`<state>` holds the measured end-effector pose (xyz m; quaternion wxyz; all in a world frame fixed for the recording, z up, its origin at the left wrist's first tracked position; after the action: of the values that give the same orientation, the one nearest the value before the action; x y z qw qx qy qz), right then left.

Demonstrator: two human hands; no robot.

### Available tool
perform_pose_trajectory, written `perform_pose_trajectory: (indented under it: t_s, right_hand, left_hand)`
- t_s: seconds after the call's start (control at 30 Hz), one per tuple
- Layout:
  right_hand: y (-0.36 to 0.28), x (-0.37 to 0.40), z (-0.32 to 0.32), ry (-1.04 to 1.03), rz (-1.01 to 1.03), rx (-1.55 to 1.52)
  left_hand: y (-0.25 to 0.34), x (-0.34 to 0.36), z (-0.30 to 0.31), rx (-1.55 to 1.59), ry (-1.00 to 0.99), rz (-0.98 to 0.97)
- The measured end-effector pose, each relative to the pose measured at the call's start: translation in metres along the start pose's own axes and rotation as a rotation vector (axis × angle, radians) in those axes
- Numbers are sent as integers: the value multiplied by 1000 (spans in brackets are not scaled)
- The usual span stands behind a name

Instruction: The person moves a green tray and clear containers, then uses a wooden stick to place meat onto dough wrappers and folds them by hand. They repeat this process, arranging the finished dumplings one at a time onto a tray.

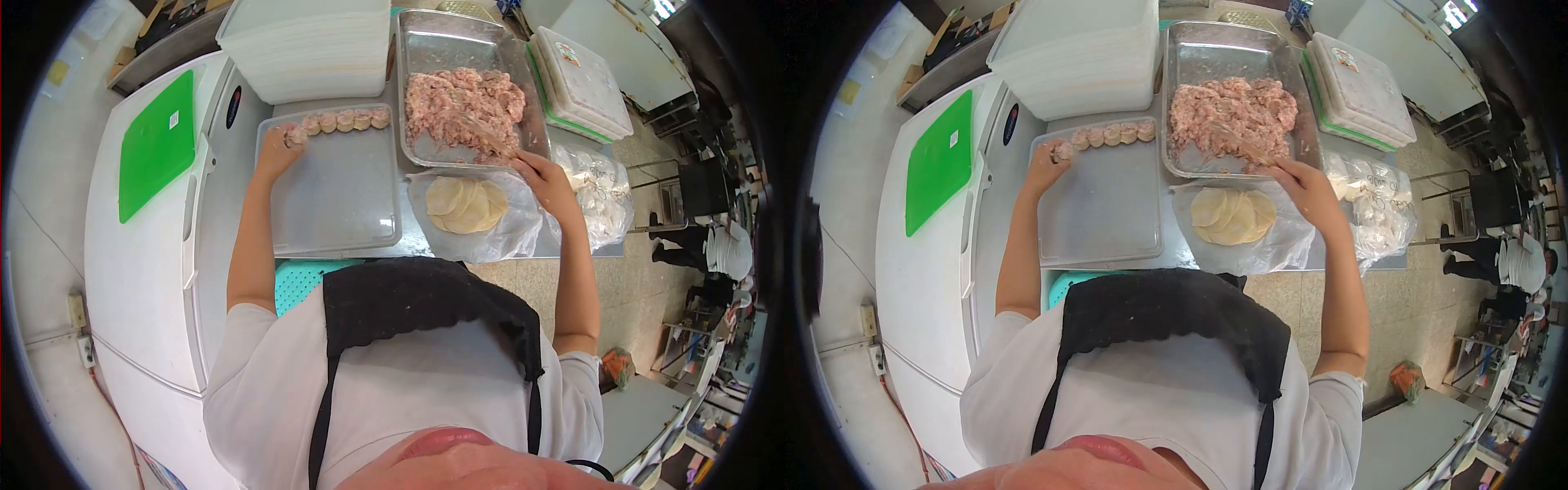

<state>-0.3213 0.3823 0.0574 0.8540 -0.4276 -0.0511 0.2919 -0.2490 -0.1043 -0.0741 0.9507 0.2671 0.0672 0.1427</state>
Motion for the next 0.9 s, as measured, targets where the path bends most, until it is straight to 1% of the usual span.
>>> perform_pose_trajectory:
  t_s: [0.07, 0.1, 0.17, 0.2, 0.27, 0.3, 0.37, 0.4, 0.47, 0.5, 0.57, 0.6, 0.67, 0.7, 0.73, 0.77, 0.8, 0.83, 0.87, 0.9]
  right_hand:
    - [39, 19, 8, 51, -237, -121]
    - [41, 24, 10, 47, -240, -122]
    - [57, 37, 12, 71, -409, -227]
    - [56, 39, 13, 72, -410, -229]
    - [58, 44, 13, 82, -449, -257]
    - [58, 44, 13, 85, -450, -259]
    - [51, 40, 12, 92, -378, -224]
    - [52, 40, 10, 95, -379, -226]
    - [47, 35, 8, 104, -266, -220]
    - [48, 32, 10, 106, -267, -221]
    - [45, 23, 8, -41, -230, -35]
    - [48, 17, 16, -35, -235, -35]
    - [43, 1, 38, -100, -91, 354]
    - [48, -8, 54, -154, -133, 543]
    - [55, -17, 68, -210, -173, 730]
    - [64, -25, 79, -204, -183, 729]
    - [64, -34, 86, -194, -76, 811]
    - [63, -39, 89, -186, 35, 892]
    - [71, -42, 80, -196, 89, 903]
    - [80, -43, 62, -207, 146, 913]
  left_hand:
    - [-15, -2, 10, -239, 193, -50]
    - [-21, -6, 4, -239, 189, -47]
    - [-29, -10, 10, -123, 388, -54]
    - [-22, -11, 12, -125, 386, -55]
    - [-19, -15, 1, -8, 186, 164]
    - [-16, -17, -1, -10, 184, 162]
    - [0, -19, 4, -69, 263, 62]
    - [3, -20, 4, -70, 261, 59]
    - [2, -20, -2, 114, 172, 94]
    - [0, -21, -5, 114, 171, 92]
    - [-2, -21, -8, 63, 194, 66]
    - [-9, -22, -12, 63, 189, 60]
    - [-4, -25, -10, -45, 312, -92]
    - [3, -24, -13, -40, 300, -107]
    - [18, -14, -6, -173, 368, -163]
    - [37, -3, 0, -307, 440, -216]
    - [58, 6, 2, -307, 437, -224]
    - [82, 15, 5, -233, 416, -179]
    - [105, 24, 4, -160, 394, -130]
    - [133, 35, 0, -162, 395, -128]
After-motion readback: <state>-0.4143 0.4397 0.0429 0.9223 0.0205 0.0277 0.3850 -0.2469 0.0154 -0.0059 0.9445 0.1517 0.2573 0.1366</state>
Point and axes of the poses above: each hand's wrist, its own x-axis away from the middle knuckle, its own z-axis out of the back of the hand, y = z × x, the point moved 9 cm from there along -x, towards the middle knuckle, and after that the axes turned 9 degrees about -x, right-handed, at the moved point
